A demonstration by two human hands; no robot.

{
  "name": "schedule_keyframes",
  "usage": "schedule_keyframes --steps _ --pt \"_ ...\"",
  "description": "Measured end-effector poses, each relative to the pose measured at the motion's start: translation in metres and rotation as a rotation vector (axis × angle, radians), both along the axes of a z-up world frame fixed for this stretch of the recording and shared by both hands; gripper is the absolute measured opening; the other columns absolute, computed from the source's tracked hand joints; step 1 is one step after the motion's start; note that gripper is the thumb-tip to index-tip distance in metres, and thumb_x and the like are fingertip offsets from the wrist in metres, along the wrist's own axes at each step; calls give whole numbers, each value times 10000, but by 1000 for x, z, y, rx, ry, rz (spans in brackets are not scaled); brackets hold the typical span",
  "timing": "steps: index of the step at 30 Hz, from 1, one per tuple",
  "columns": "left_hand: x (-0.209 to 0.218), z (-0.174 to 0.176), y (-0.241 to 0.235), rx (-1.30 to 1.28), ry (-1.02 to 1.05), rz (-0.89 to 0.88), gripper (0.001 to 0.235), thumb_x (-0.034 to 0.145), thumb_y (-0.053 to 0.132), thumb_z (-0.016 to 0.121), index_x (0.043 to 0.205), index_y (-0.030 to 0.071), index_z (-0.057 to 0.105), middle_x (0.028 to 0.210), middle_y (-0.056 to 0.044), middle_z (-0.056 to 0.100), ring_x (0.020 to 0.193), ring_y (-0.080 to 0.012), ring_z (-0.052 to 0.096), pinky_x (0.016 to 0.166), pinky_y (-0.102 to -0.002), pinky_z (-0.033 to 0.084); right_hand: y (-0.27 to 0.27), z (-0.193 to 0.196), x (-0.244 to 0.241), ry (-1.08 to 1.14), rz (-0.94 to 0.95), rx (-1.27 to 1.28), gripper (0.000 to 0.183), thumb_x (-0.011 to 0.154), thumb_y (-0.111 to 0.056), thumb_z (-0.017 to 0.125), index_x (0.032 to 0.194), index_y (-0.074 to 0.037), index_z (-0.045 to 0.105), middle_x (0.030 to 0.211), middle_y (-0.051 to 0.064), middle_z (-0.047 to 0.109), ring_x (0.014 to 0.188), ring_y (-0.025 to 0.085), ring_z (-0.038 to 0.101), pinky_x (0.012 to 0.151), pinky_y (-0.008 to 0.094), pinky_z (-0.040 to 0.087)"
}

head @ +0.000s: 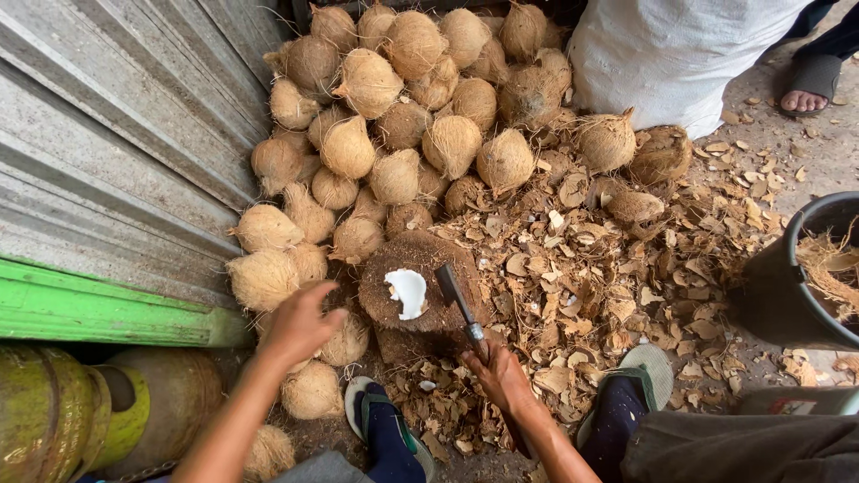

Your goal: The person uses a curved blade to peel the husk off a coconut, repeatedly striking and scraping the surface to remove the fibrous outer layer. The peeled coconut is set aside, and the process is repeated with another coconut.

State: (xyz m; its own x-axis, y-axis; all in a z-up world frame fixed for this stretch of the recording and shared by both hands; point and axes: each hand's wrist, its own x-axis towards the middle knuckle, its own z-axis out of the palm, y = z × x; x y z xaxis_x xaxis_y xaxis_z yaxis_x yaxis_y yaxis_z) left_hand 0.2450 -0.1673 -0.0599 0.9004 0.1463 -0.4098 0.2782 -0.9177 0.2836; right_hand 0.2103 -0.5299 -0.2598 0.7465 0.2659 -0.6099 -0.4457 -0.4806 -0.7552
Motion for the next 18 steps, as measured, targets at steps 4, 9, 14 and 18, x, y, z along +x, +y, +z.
schedule_keyframes --steps 4,9,14,18 --pt "52 -55 -91 160 -110 -310 766 911 118 741 1569 134 349 1613 -162 350 1428 -343 426 1172 -604 227 -3 -13 -1 -43 174 -228 544 1038 -583 500 1228 -95 649 850 143 664 615 144 496 511 295 419" --pt "83 -105 -110 397 55 -473 968 753 167 905 1553 116 363 1452 -181 512 1305 -316 536 1162 -551 336 -1 -6 0 103 -60 316 526 1016 -480 574 1321 -52 568 1118 128 750 901 120 721 735 276 579" --pt "84 -123 -81 419 6 -400 900 719 175 934 1465 44 449 1336 -205 586 1189 -323 602 1025 -501 485 -5 29 4 89 -69 98 540 989 -446 584 1368 -62 571 1164 154 759 932 173 716 810 401 581" --pt "69 -114 -74 137 -79 -92 667 753 52 852 1345 31 546 1235 -171 653 999 -269 697 802 -366 615 -9 65 7 -76 -7 20 567 971 -468 615 1393 -95 547 1105 151 778 867 164 729 808 366 598"
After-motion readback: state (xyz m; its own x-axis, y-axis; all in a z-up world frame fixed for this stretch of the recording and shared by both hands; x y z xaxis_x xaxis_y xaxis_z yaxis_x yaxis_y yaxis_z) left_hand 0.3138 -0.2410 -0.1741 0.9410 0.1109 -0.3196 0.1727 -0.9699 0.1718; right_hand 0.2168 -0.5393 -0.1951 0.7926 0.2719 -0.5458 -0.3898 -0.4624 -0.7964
